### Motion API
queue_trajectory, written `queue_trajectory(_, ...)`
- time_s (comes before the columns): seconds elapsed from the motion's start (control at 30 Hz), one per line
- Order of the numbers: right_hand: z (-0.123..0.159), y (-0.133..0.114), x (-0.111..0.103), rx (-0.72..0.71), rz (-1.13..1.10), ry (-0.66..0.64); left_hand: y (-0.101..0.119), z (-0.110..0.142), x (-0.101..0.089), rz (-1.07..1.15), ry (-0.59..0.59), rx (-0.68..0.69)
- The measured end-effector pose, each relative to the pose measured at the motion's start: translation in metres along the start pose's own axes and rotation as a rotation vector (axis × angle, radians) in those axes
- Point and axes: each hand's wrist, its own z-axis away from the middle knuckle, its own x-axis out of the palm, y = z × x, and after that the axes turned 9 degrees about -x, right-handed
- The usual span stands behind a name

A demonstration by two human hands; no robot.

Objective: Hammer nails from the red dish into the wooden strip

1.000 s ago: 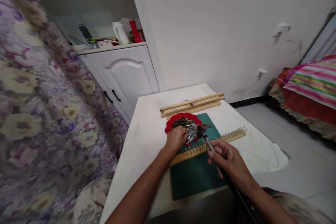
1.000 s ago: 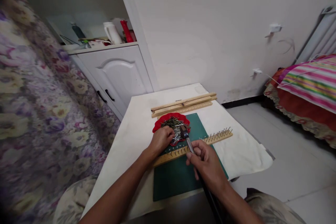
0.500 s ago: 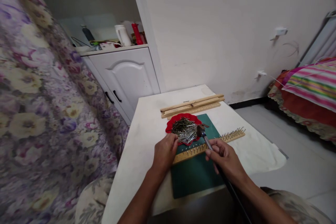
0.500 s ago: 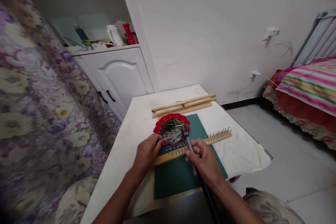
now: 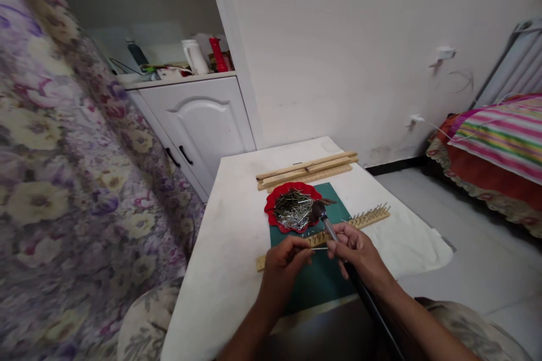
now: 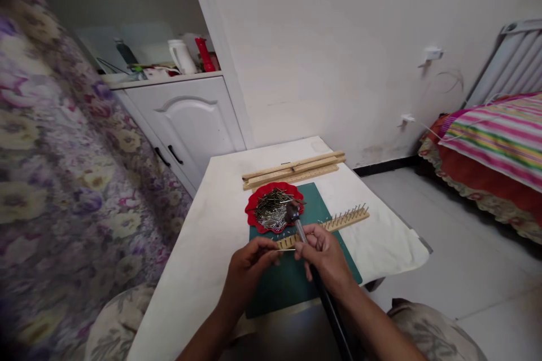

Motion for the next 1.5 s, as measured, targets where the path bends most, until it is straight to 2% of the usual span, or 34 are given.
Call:
queue_trajectory(0.13,-0.001,0.0,-0.003,0.014,-0.054,-0.017,-0.005,0.0,0.015,0.371,0.018,-0.126)
queue_trajectory(0.27,-0.001,0.001,0.001,0.025,-0.11,-0.035,-0.008,0.0,0.028,0.484,0.042,-0.116)
queue_trajectory(0.4,0.002,0.002,0.007,0.021,-0.127,-0.062,-0.007,-0.001,0.031,0.516,0.039,-0.057)
queue_trajectory(0.57,0.005,0.004,0.007,0.014,-0.025,-0.059,-0.012,0.0,0.013,0.324,0.126,-0.042)
queue_trajectory(0.7,0.007,0.003,0.003,-0.008,0.043,-0.032,-0.03,-0.003,-0.01,0.077,0.264,-0.036)
queue_trajectory(0.8,0.007,0.002,0.002,-0.019,0.062,-0.027,-0.045,-0.008,-0.02,-0.091,0.311,0.027)
queue_trajectory(0.97,0.006,0.0,0.004,-0.008,0.082,-0.034,-0.056,-0.012,-0.016,-0.224,0.288,0.095)
queue_trajectory(1.5,0.008,-0.001,0.006,0.022,0.1,-0.048,-0.056,-0.012,-0.013,-0.348,0.263,0.114)
